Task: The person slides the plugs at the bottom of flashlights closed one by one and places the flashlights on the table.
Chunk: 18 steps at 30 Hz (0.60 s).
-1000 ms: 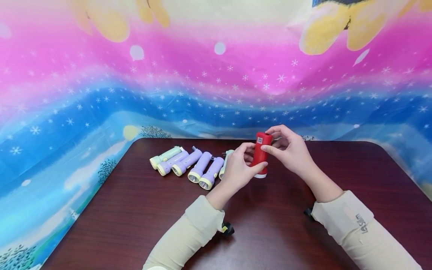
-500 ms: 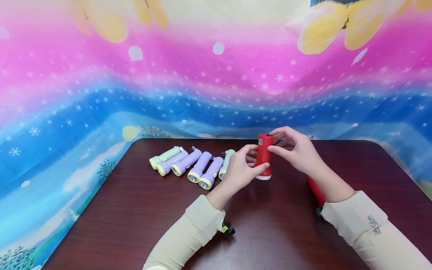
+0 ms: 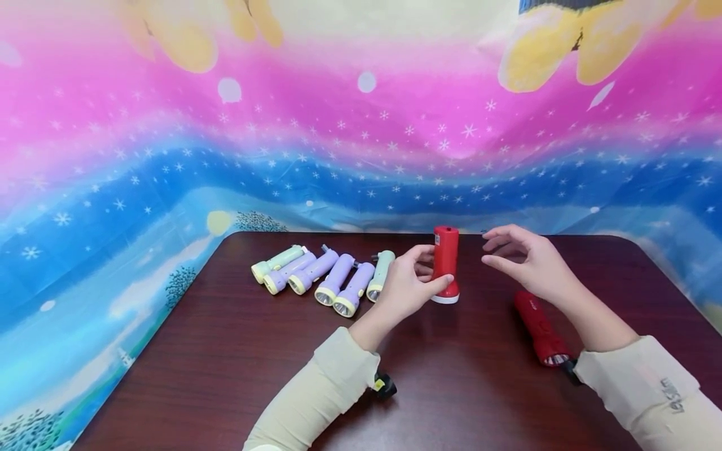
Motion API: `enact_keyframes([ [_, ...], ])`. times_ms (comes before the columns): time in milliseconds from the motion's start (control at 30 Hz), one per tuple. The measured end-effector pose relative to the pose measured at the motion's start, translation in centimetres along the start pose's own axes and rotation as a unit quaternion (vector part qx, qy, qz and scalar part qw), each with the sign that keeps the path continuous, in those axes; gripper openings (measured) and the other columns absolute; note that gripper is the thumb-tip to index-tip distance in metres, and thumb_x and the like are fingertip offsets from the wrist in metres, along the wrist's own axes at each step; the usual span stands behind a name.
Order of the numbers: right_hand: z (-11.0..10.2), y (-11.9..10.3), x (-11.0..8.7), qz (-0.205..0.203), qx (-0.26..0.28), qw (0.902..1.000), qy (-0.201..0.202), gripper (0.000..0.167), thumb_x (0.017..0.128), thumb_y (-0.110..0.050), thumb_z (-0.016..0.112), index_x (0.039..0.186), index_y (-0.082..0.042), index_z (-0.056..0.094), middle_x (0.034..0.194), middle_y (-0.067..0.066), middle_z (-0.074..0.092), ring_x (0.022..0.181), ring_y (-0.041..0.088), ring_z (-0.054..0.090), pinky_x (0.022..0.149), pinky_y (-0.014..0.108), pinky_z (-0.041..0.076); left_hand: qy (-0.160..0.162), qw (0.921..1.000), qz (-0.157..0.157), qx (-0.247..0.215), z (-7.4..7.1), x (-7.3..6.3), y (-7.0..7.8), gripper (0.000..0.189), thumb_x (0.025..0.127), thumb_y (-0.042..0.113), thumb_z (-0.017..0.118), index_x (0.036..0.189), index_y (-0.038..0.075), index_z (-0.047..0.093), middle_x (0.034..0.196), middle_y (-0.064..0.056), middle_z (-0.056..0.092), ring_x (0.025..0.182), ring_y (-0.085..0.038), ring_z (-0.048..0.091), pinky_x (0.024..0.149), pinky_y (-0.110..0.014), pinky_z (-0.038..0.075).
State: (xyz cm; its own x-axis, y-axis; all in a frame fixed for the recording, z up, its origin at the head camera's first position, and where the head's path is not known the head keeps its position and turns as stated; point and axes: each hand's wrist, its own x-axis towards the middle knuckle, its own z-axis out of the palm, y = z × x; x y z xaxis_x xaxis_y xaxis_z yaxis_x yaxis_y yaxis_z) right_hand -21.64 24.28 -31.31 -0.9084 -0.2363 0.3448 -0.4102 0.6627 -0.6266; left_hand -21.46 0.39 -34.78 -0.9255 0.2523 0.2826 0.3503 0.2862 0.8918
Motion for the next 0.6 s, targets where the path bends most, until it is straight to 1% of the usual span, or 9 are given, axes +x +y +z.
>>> enact_keyframes([
  [167, -0.6, 1.6, -0.7, -0.012, -0.008, 0.9999, -0.004, 0.038, 0.090, -0.017, 0.074, 0.125, -0.011, 0.062, 0.109, 0.012, 0.069, 0.086, -0.013, 0.059, 0.073, 0.009, 0.050, -0.005, 0.9999, -0.014, -0.009, 0.3, 0.0, -0.1, 0.054, 0.083, 0.019, 0.081, 0.132, 0.013, 0.058, 0.117, -0.007, 0.068, 0.090, -0.011, 0.068, 0.080, -0.022, 0.058],
  [333, -1.0, 3.3, -1.6, -0.021, -0.012, 0.9997, -0.009, 0.036, 0.087, -0.011, 0.075, 0.122, -0.009, 0.064, 0.106, 0.014, 0.069, 0.083, -0.012, 0.060, 0.069, 0.012, 0.052, -0.006, 0.9995, -0.028, -0.014, 0.7, -0.1, -0.2, 0.055, 0.082, 0.019, 0.081, 0.132, 0.014, 0.058, 0.117, -0.005, 0.067, 0.090, -0.010, 0.069, 0.079, -0.022, 0.059],
  [433, -1.2, 4.4, -2.2, -0.016, -0.025, 0.9993, -0.023, 0.037, 0.087, -0.010, 0.076, 0.122, -0.009, 0.063, 0.107, 0.013, 0.069, 0.083, -0.012, 0.060, 0.069, 0.014, 0.053, -0.008, 0.9994, -0.032, -0.013, 1.1, -0.1, -0.3, 0.055, 0.081, 0.020, 0.082, 0.131, 0.015, 0.059, 0.117, -0.004, 0.066, 0.089, -0.008, 0.069, 0.078, -0.022, 0.059],
  [600, -1.6, 5.6, -2.9, -0.014, -0.039, 0.9977, -0.053, 0.039, 0.087, -0.010, 0.076, 0.123, -0.009, 0.063, 0.110, 0.014, 0.069, 0.085, -0.013, 0.059, 0.069, 0.018, 0.054, -0.012, 0.9995, -0.028, -0.011, 1.4, -0.1, -0.4, 0.055, 0.081, 0.019, 0.082, 0.131, 0.013, 0.059, 0.117, -0.004, 0.066, 0.087, -0.007, 0.068, 0.077, -0.020, 0.058],
])
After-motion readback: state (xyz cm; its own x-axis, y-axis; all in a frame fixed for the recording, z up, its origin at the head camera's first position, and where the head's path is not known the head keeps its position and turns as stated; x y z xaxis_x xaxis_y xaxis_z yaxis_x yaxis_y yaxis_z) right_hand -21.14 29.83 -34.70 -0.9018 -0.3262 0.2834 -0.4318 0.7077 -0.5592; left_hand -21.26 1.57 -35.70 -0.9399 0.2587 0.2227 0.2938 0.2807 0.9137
